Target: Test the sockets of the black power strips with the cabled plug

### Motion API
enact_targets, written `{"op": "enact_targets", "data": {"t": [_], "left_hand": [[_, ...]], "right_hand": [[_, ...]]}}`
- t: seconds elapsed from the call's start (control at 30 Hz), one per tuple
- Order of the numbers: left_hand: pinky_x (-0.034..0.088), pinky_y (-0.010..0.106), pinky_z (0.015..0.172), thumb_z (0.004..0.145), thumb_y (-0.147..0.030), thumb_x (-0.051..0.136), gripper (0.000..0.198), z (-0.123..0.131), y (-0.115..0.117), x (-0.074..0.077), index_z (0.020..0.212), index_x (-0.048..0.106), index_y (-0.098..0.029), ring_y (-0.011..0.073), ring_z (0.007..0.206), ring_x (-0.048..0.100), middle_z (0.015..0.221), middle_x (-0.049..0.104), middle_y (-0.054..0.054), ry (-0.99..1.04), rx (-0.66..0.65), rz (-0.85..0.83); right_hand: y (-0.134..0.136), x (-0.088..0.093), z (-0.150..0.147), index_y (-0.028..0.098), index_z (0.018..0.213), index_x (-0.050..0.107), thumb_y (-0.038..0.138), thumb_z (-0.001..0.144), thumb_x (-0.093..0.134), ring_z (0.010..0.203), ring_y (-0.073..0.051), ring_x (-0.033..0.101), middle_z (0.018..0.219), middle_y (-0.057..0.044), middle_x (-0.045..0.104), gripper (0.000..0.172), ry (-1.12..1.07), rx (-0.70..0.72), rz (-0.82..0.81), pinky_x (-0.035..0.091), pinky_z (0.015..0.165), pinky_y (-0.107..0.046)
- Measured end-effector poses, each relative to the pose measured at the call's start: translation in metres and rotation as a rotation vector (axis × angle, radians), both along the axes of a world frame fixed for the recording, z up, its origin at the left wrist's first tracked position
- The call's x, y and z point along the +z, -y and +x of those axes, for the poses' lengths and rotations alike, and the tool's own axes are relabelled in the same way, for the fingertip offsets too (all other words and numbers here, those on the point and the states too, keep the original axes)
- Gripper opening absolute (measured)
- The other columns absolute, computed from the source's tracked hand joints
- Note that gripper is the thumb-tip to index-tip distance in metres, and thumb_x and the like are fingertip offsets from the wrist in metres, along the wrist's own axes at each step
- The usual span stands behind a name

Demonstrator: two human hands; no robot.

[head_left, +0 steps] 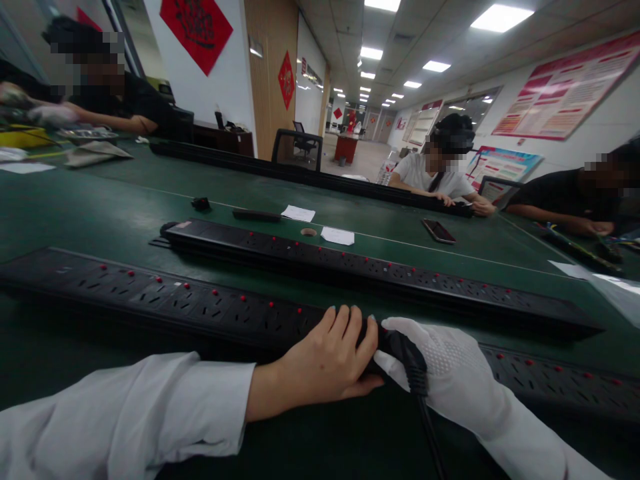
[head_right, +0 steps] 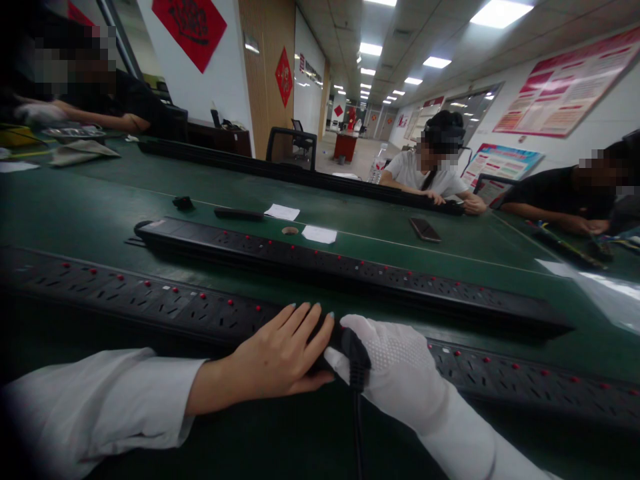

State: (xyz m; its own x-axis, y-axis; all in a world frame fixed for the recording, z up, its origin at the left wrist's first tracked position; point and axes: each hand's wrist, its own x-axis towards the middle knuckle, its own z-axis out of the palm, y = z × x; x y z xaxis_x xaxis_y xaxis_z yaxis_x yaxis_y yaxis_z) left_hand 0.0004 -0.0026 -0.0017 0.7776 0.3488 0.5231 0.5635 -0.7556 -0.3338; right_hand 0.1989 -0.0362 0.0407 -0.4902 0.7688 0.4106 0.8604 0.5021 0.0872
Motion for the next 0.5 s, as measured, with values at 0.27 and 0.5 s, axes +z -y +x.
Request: {"op": "enact_targets", "data": {"t": [0.27, 0.5], "left_hand": [[0.045, 0.042, 0.078, 0.089, -0.054, 0.023, 0.063, -0.0003, -0.0006, 0.001, 0.121, 0.045, -0.004, 0.0331, 0.099, 0.055, 0.11, 0.056, 0.022, -0.01, -0.01, -0.013], [0.045, 0.043, 0.079, 0.089, -0.054, 0.025, 0.063, -0.0009, 0.0015, 0.0034, 0.123, 0.043, -0.005, 0.0334, 0.101, 0.054, 0.112, 0.054, 0.021, -0.007, -0.005, -0.096]], "right_hand": [[-0.0027, 0.0023, -0.003, 0.021, 0.087, 0.057, 0.05, 0.081, 0.049, 0.058, -0.012, 0.058, 0.07, 0.001, 0.062, 0.031, 0.02, -0.063, -0.081, 0.038, 0.054, -0.023], [-0.0078, -0.0003, -0.004, 0.019, 0.074, 0.055, 0.043, 0.084, 0.045, 0.047, -0.008, 0.048, 0.06, 0.001, 0.056, 0.027, 0.048, -0.068, -0.04, 0.028, 0.048, -0.022]]}}
